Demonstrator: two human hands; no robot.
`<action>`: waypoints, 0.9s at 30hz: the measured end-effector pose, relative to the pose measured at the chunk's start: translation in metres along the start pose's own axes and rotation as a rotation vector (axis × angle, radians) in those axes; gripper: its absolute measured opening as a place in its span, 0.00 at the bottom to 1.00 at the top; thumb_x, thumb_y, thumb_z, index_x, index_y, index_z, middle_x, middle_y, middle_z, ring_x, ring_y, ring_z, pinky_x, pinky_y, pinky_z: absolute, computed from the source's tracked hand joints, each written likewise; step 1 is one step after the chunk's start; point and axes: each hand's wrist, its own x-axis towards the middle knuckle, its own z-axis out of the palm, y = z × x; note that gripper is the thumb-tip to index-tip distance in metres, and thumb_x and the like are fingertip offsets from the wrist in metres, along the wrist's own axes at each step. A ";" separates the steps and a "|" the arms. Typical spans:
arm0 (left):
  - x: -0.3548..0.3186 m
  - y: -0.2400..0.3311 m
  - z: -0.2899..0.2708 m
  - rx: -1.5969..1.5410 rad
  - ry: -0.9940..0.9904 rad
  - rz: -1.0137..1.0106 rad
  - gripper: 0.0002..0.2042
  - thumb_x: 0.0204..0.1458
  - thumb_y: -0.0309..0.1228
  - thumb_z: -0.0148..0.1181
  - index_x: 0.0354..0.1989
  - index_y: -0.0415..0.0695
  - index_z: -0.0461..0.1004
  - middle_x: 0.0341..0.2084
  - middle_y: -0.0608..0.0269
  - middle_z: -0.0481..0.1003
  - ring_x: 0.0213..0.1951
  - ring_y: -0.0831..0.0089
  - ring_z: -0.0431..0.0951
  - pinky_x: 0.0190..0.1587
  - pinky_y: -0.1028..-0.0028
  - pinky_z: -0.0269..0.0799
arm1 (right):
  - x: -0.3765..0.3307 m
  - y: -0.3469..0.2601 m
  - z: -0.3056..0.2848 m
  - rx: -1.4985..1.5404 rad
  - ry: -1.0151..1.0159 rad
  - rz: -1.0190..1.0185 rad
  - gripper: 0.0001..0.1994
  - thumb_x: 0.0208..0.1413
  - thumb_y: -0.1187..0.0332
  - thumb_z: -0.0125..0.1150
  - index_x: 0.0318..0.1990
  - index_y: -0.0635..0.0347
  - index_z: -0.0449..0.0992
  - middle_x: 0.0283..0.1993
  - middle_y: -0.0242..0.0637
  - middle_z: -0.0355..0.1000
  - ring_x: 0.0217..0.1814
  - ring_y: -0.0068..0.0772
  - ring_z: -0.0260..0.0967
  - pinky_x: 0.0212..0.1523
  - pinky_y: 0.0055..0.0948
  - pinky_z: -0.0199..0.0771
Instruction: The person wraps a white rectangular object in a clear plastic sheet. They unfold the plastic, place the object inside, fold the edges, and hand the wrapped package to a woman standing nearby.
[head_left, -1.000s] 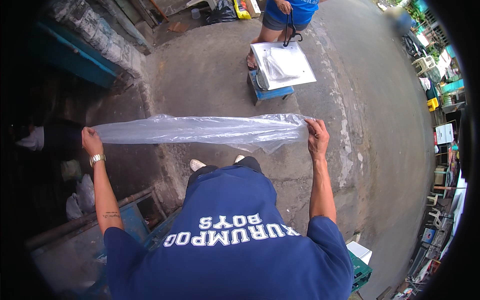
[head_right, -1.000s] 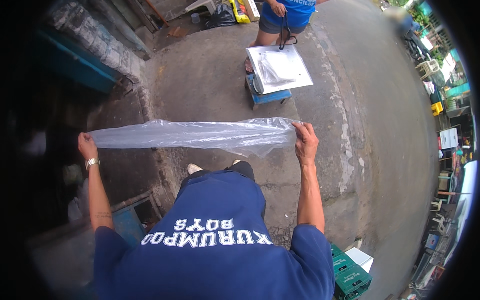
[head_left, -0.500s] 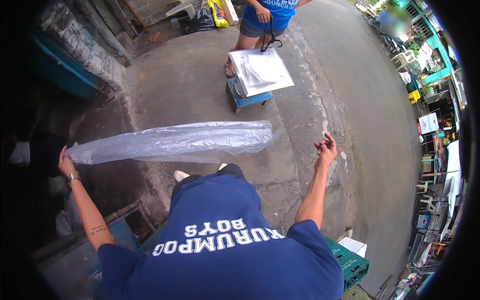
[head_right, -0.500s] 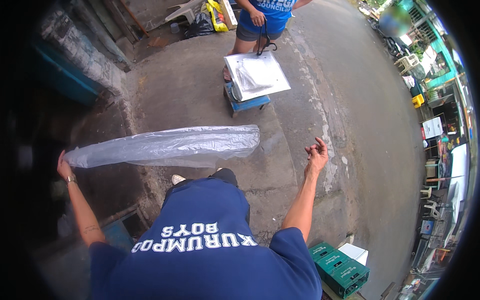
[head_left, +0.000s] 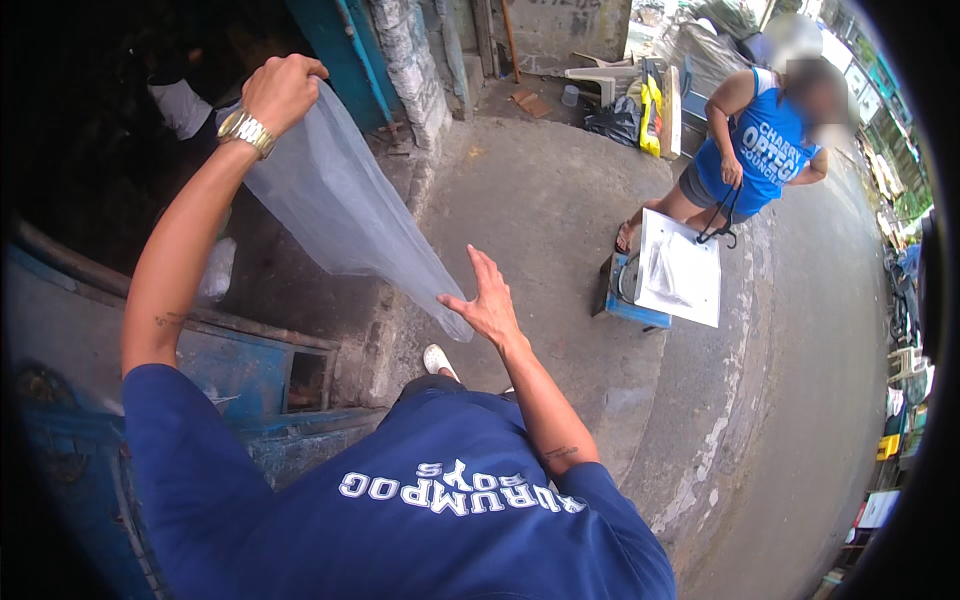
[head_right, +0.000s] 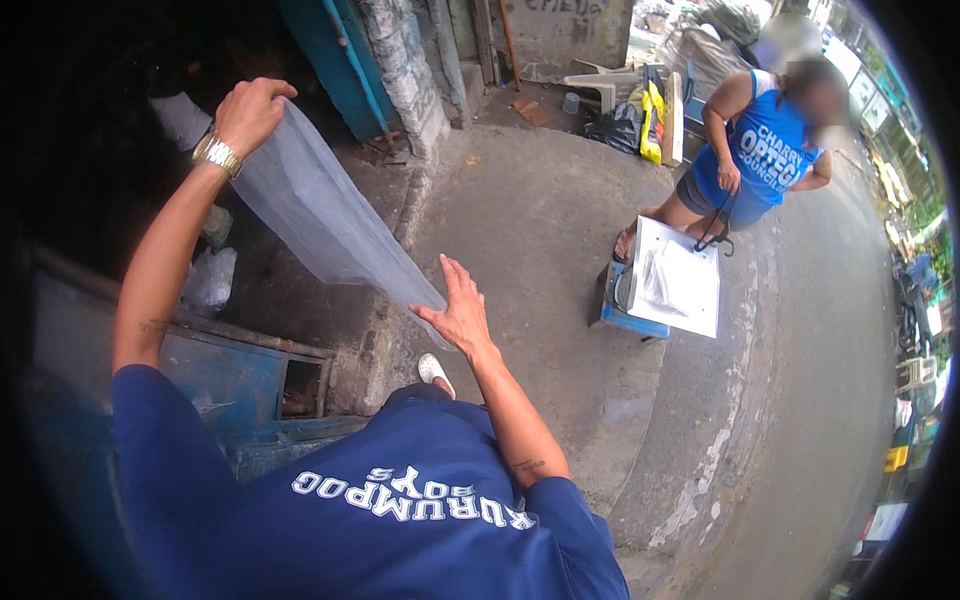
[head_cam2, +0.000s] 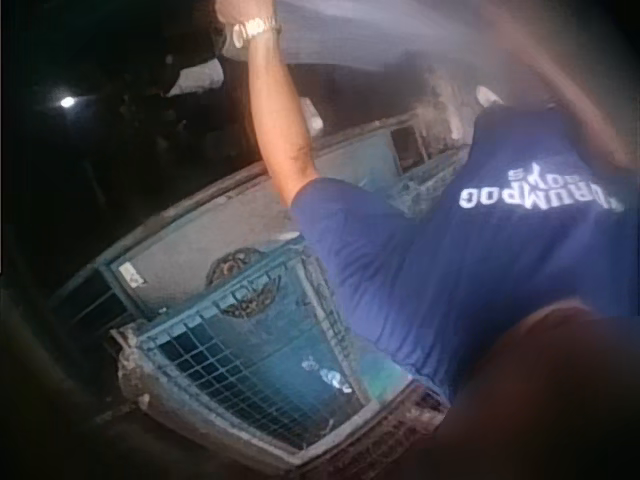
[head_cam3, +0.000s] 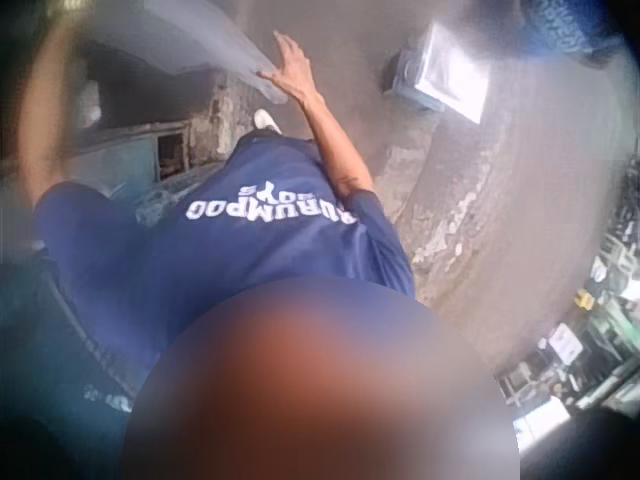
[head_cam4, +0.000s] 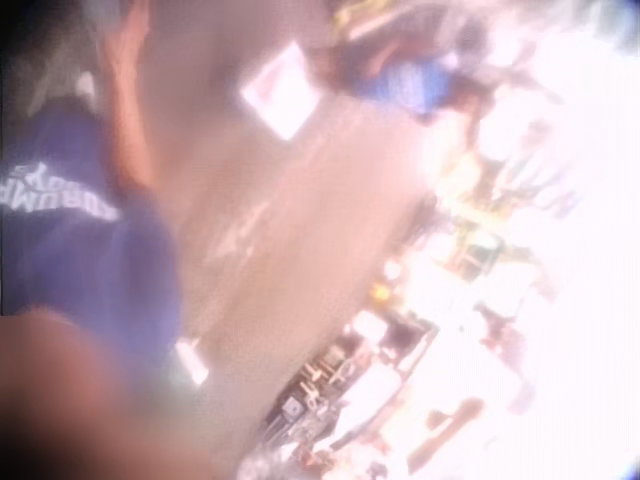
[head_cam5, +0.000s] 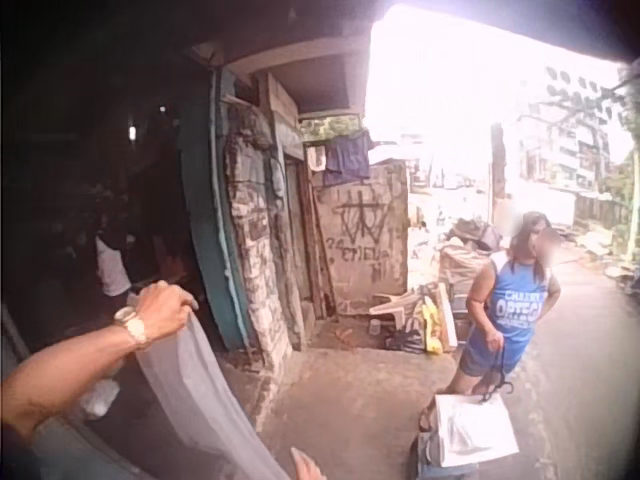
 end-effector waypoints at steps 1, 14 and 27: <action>0.010 0.010 -0.015 0.057 -0.049 -0.005 0.16 0.54 0.31 0.53 0.45 0.51 0.86 0.38 0.48 0.84 0.44 0.49 0.84 0.50 0.55 0.78 | 0.023 -0.026 0.011 0.074 -0.025 -0.067 0.52 0.46 0.51 0.78 0.77 0.49 0.53 0.78 0.49 0.50 0.79 0.55 0.50 0.73 0.60 0.56; 0.120 0.002 -0.126 -0.320 -0.076 -0.269 0.16 0.51 0.33 0.53 0.39 0.37 0.83 0.28 0.46 0.83 0.15 0.60 0.80 0.25 0.62 0.78 | 0.051 0.117 -0.027 -0.021 0.160 0.095 0.18 0.53 0.61 0.71 0.48 0.61 0.82 0.41 0.47 0.78 0.46 0.48 0.76 0.51 0.40 0.72; 0.064 -0.014 0.083 -1.486 -0.856 -0.103 0.25 0.48 0.29 0.61 0.59 0.41 0.74 0.44 0.61 0.81 0.45 0.64 0.81 0.43 0.51 0.83 | -0.211 0.198 -0.273 -0.342 0.457 0.401 0.11 0.56 0.63 0.69 0.42 0.58 0.83 0.42 0.50 0.79 0.47 0.52 0.77 0.48 0.45 0.73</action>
